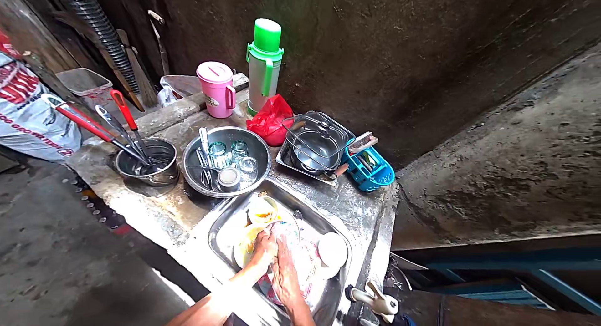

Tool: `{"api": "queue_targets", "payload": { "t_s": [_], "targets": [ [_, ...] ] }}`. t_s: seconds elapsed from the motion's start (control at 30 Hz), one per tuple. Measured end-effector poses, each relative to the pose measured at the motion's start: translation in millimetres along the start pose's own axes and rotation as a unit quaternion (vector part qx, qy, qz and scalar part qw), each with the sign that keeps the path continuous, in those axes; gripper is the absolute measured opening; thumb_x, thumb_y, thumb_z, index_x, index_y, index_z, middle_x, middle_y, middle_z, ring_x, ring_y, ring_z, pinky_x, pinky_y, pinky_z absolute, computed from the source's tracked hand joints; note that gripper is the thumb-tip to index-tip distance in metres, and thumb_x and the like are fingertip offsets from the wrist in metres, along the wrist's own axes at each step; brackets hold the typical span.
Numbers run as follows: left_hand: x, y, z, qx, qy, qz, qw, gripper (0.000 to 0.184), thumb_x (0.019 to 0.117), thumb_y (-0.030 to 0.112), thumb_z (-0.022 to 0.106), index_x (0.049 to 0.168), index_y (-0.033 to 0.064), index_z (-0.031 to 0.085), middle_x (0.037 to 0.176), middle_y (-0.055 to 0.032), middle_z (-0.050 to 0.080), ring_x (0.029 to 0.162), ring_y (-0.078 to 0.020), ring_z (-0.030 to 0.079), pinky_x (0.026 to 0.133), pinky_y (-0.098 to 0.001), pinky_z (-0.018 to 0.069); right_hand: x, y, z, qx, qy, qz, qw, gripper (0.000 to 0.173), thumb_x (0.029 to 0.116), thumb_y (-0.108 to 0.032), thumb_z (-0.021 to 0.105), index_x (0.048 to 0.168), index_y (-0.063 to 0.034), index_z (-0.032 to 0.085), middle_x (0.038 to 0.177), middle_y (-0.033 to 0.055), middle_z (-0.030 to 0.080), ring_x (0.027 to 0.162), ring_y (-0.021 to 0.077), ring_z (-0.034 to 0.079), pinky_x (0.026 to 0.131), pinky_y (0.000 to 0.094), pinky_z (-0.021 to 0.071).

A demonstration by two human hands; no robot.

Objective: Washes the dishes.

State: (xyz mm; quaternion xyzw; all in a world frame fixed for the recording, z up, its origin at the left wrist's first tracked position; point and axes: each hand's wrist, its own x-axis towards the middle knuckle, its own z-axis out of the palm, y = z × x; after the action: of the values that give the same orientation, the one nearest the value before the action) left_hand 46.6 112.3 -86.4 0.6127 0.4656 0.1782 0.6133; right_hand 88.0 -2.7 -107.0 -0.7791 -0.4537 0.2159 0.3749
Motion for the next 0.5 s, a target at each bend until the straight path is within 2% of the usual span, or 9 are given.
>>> {"api": "queue_targets", "payload": {
  "t_s": [0.03, 0.1, 0.17, 0.2, 0.27, 0.33, 0.37, 0.43, 0.5],
  "targets": [
    [-3, -3, 0, -0.003, -0.003, -0.004, 1.000, 0.039, 0.1106, 0.022, 0.041, 0.138, 0.0040, 0.062, 0.140, -0.0173, 0.062, 0.134, -0.0268, 0.054, 0.115, -0.0456, 0.0396, 0, 11, -3, -0.058, -0.002, 0.016, 0.998, 0.052, 0.1008, -0.011, 0.047, 0.150, 0.0079, 0.045, 0.157, 0.0269, 0.042, 0.149, 0.0393, 0.038, 0.125, 0.0505, 0.0277],
    [-15, -9, 6, -0.010, -0.010, -0.007, 1.000, 0.039, 0.1101, 0.021, 0.041, 0.138, 0.0045, 0.063, 0.139, -0.0170, 0.062, 0.135, -0.0266, 0.054, 0.116, -0.0456, 0.0388, 12, 32, -11, -0.164, 0.010, 0.077, 0.983, 0.056, 0.1005, -0.013, 0.047, 0.154, 0.0039, 0.040, 0.161, 0.0281, 0.034, 0.150, 0.0425, 0.033, 0.124, 0.0540, 0.0262],
    [-23, -13, 17, -0.036, -0.007, -0.020, 0.999, 0.038, 0.1102, 0.023, 0.042, 0.134, 0.0051, 0.065, 0.134, -0.0149, 0.066, 0.129, -0.0237, 0.058, 0.113, -0.0440, 0.0429, 24, 31, -10, -0.135, 0.051, 0.092, 0.985, 0.059, 0.1015, -0.015, 0.046, 0.156, 0.0058, 0.035, 0.164, 0.0300, 0.026, 0.153, 0.0427, 0.027, 0.126, 0.0510, 0.0234],
    [-23, -13, 19, -0.043, -0.005, -0.038, 0.998, 0.039, 0.1106, 0.027, 0.042, 0.132, 0.0046, 0.066, 0.132, -0.0148, 0.067, 0.127, -0.0237, 0.060, 0.111, -0.0445, 0.0445, 24, 24, -4, -0.069, 0.059, 0.072, 0.993, 0.060, 0.1013, -0.016, 0.047, 0.155, 0.0084, 0.035, 0.163, 0.0313, 0.026, 0.154, 0.0432, 0.026, 0.127, 0.0502, 0.0219],
    [-21, -15, 17, -0.049, 0.008, -0.070, 0.996, 0.043, 0.1105, 0.032, 0.042, 0.127, -0.0001, 0.066, 0.125, -0.0194, 0.067, 0.121, -0.0280, 0.062, 0.106, -0.0485, 0.0474, 6, 9, 4, 0.023, 0.019, 0.037, 0.999, 0.060, 0.1016, -0.020, 0.051, 0.152, 0.0106, 0.038, 0.161, 0.0302, 0.032, 0.153, 0.0404, 0.029, 0.128, 0.0487, 0.0218],
    [-16, -13, 8, -0.038, 0.004, -0.063, 0.997, 0.042, 0.1109, 0.027, 0.042, 0.134, -0.0008, 0.062, 0.133, -0.0197, 0.064, 0.127, -0.0274, 0.058, 0.110, -0.0465, 0.0445, -15, 7, -2, -0.024, -0.035, 0.026, 0.999, 0.054, 0.1050, -0.020, 0.046, 0.151, 0.0078, 0.043, 0.159, 0.0264, 0.039, 0.152, 0.0377, 0.033, 0.127, 0.0494, 0.0242],
    [-18, -15, 5, -0.036, 0.002, -0.056, 0.998, 0.041, 0.1110, 0.025, 0.042, 0.137, -0.0012, 0.060, 0.137, -0.0199, 0.062, 0.130, -0.0272, 0.057, 0.112, -0.0453, 0.0425, -19, 12, -7, -0.076, -0.056, 0.047, 0.994, 0.053, 0.1046, -0.019, 0.045, 0.152, 0.0057, 0.043, 0.160, 0.0253, 0.038, 0.152, 0.0376, 0.033, 0.127, 0.0505, 0.0242],
    [-27, -20, 9, -0.054, 0.002, -0.050, 0.997, 0.038, 0.1103, 0.022, 0.044, 0.134, -0.0022, 0.062, 0.134, -0.0201, 0.064, 0.127, -0.0268, 0.059, 0.111, -0.0447, 0.0439, -8, 27, -14, -0.172, -0.069, 0.115, 0.976, 0.061, 0.1042, -0.021, 0.043, 0.159, 0.0029, 0.031, 0.165, 0.0269, 0.026, 0.155, 0.0411, 0.024, 0.127, 0.0551, 0.0175],
    [-35, -21, 19, -0.062, -0.005, -0.064, 0.996, 0.040, 0.1103, 0.027, 0.044, 0.132, 0.0001, 0.064, 0.131, -0.0175, 0.066, 0.125, -0.0251, 0.060, 0.110, -0.0444, 0.0454, 10, 31, -13, -0.178, -0.023, 0.121, 0.976, 0.066, 0.1036, -0.026, 0.043, 0.160, 0.0039, 0.025, 0.166, 0.0285, 0.021, 0.155, 0.0421, 0.021, 0.127, 0.0540, 0.0175]
  ]
}}
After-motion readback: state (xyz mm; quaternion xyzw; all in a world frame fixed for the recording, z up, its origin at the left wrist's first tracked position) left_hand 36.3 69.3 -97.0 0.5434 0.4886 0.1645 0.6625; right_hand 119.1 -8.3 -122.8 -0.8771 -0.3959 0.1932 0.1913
